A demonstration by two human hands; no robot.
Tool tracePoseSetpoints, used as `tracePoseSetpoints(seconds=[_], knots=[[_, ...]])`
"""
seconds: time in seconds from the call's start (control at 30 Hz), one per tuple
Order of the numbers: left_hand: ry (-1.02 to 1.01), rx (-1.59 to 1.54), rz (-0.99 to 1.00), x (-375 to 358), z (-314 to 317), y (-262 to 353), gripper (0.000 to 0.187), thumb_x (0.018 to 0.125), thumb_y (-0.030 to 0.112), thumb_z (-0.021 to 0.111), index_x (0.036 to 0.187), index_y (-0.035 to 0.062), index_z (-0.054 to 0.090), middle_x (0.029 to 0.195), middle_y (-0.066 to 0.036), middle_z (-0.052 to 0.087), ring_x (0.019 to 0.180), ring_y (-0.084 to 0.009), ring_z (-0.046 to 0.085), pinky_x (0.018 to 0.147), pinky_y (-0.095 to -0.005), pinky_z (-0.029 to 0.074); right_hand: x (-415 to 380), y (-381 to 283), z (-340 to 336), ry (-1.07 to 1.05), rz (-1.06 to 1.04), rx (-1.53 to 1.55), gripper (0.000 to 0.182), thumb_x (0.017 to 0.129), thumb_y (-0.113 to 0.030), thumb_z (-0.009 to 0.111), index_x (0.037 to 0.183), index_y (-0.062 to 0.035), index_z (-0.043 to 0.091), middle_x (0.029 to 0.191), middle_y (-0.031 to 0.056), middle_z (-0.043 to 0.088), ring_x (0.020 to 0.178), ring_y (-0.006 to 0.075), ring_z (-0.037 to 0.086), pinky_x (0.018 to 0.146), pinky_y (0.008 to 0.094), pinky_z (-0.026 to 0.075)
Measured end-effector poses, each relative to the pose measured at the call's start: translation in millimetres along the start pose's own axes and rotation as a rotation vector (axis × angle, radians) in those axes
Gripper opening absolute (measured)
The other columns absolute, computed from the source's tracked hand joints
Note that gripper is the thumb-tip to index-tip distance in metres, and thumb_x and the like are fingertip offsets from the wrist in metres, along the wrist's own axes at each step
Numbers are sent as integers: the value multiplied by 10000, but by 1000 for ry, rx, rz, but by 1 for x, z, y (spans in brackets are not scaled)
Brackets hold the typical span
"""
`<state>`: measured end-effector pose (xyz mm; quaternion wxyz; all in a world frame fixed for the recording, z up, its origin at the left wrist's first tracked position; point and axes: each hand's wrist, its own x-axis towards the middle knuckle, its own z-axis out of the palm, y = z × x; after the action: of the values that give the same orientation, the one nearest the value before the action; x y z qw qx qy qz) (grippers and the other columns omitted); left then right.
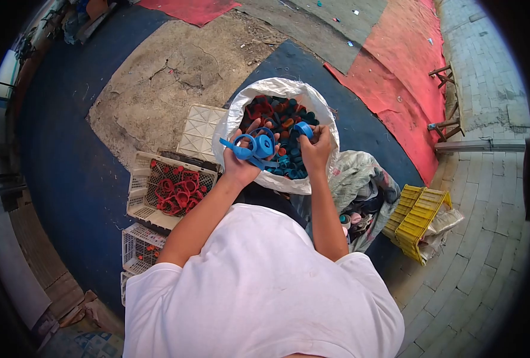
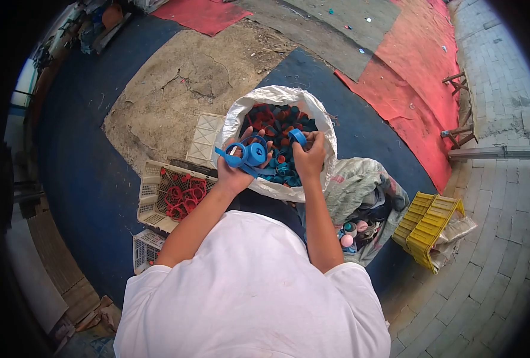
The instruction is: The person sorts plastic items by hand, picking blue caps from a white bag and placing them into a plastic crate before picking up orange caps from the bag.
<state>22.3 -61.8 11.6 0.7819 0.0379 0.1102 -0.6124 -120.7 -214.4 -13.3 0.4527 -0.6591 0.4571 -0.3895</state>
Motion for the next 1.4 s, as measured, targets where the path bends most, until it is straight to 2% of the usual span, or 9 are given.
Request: tracePoseSetpoints(seconds=[0.2,0.27,0.4,0.43,0.63,0.77,1.2,1.3,1.4], knots=[[34,63,59,5,-7,2,477,1024,408,456,1391,126,569,1406,-137,586,1307,-407,539,1065,-580,471,-49,-41,29,-27,149,366,246,793,67,539,958,-38,390,1129,189,668,996,161,603,827,263,508],[72,137,112,6,-7,-1,539,1044,458,385,1410,97,546,1378,-138,611,1266,-386,581,1065,-535,474,-64,-44,43,22,118,323,314,785,110,515,1003,-67,375,1182,168,627,1040,166,586,964,282,471],[103,215,214,9,-9,-5,554,1069,436,334,1398,44,548,1358,-145,626,1237,-367,602,1060,-497,483,-84,-48,54,-54,146,531,436,806,69,539,1212,-24,410,1375,186,516,1222,220,547,1075,342,425],[111,234,240,9,-7,-6,556,1077,426,319,1393,31,550,1352,-147,629,1231,-359,607,1057,-485,487,-87,-49,52,-73,139,529,504,853,-22,579,1330,-5,418,1404,174,491,1271,217,507,1097,350,401],[198,398,306,8,3,-18,577,1106,396,240,1366,0,570,1280,-136,663,1191,-265,629,1062,-391,484,-93,-63,54,-63,348,740,599,969,-299,608,1470,-22,430,1420,147,477,1281,216,493,1102,342,385],[161,577,307,16,-19,-24,629,1097,431,222,1361,-20,571,1349,-143,636,1193,-250,627,1066,-381,484,-91,-69,57,-53,318,691,664,989,-479,593,1486,-61,458,1418,160,449,1294,236,492,1111,376,380],[57,601,357,5,21,-62,717,1082,517,187,1360,-16,577,1471,-155,551,1343,-267,504,1178,-401,347,-78,-87,31,40,356,890,496,1045,-334,572,1441,-40,518,1301,92,599,1160,156,577,1012,291,454],[16,581,401,3,25,-66,674,1085,495,216,1357,-15,564,1472,-153,546,1336,-258,511,1172,-394,355,-79,-84,28,9,324,924,475,1044,-323,573,1423,-38,535,1288,84,605,1137,146,586,994,280,465],[109,819,528,-1,26,-72,653,1068,497,260,1400,-12,498,1485,-150,524,1308,-256,532,1148,-388,391,-86,-83,25,-59,303,913,452,1037,-301,574,1397,-29,552,1290,82,603,1133,147,589,993,280,467]])
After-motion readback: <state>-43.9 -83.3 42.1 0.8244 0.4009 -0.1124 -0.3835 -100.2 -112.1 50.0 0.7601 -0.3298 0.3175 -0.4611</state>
